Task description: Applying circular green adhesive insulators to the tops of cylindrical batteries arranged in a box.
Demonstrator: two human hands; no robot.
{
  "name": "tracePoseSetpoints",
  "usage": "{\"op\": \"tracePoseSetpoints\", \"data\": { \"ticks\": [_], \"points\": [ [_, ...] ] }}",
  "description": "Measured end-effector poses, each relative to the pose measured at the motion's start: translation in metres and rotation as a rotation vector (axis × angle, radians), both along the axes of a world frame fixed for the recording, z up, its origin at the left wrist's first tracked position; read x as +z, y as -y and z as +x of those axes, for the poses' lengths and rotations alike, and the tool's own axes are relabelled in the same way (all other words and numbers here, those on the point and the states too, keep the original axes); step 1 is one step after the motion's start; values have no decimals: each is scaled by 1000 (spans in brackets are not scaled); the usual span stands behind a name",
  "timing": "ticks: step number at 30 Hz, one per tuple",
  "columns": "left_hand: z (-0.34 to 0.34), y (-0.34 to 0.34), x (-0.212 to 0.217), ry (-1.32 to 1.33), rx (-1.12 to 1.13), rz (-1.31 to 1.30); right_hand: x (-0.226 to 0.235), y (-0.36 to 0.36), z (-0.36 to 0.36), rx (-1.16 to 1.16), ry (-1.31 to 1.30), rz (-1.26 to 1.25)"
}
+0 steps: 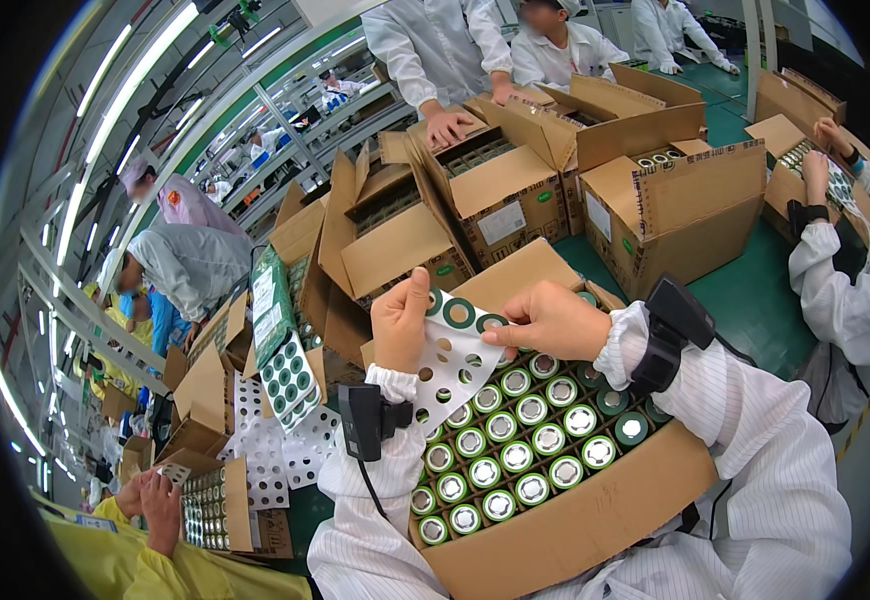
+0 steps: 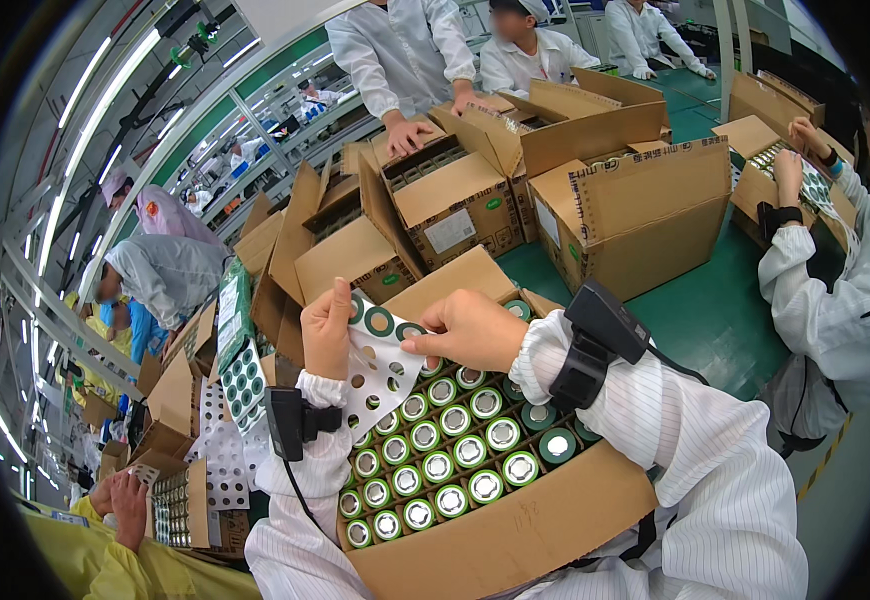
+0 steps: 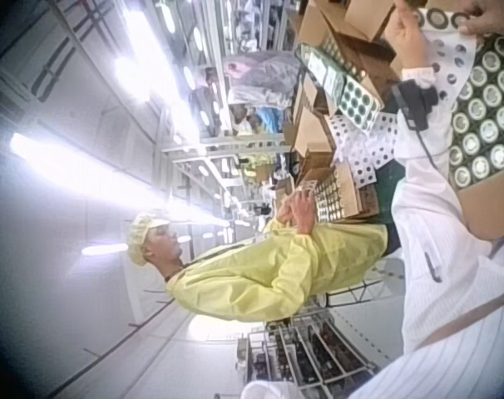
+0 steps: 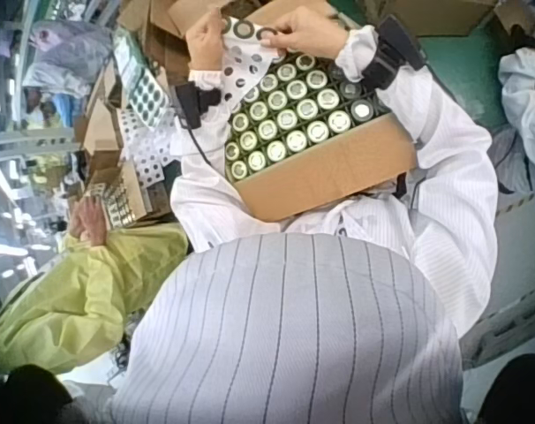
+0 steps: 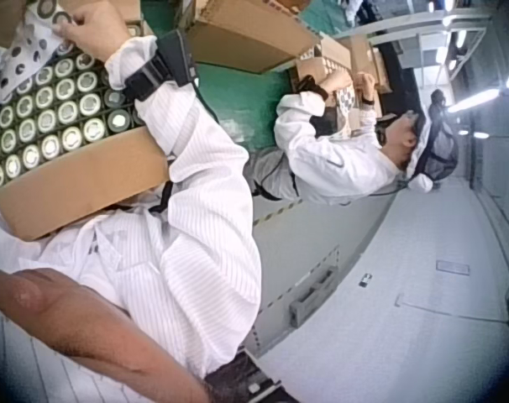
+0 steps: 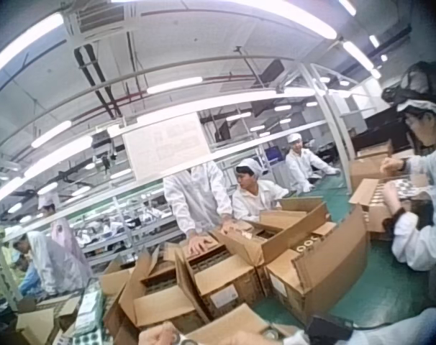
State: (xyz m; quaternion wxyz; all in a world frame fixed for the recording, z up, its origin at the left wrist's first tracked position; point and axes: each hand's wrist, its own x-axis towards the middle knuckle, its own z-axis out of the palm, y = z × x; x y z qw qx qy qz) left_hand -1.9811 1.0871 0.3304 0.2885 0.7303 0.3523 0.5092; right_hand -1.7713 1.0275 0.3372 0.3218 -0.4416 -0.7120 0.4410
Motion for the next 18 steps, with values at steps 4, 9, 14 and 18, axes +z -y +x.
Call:
{"op": "tracePoseSetpoints", "data": {
  "ticks": [4, 9, 14, 18],
  "points": [
    [-2, 0, -2, 191, -93, -193, -9, -7, 3, -27, -33, 82],
    [-6, 1, 2, 201, -159, -228, -11, -10, 3, -66, -20, 80],
    [-5, -2, 2, 77, -55, -137, -15, -10, 2, -20, -47, 132],
    [1, 2, 2, -20, -19, -68, -11, -6, -4, -109, -153, 152]
  ]
}}
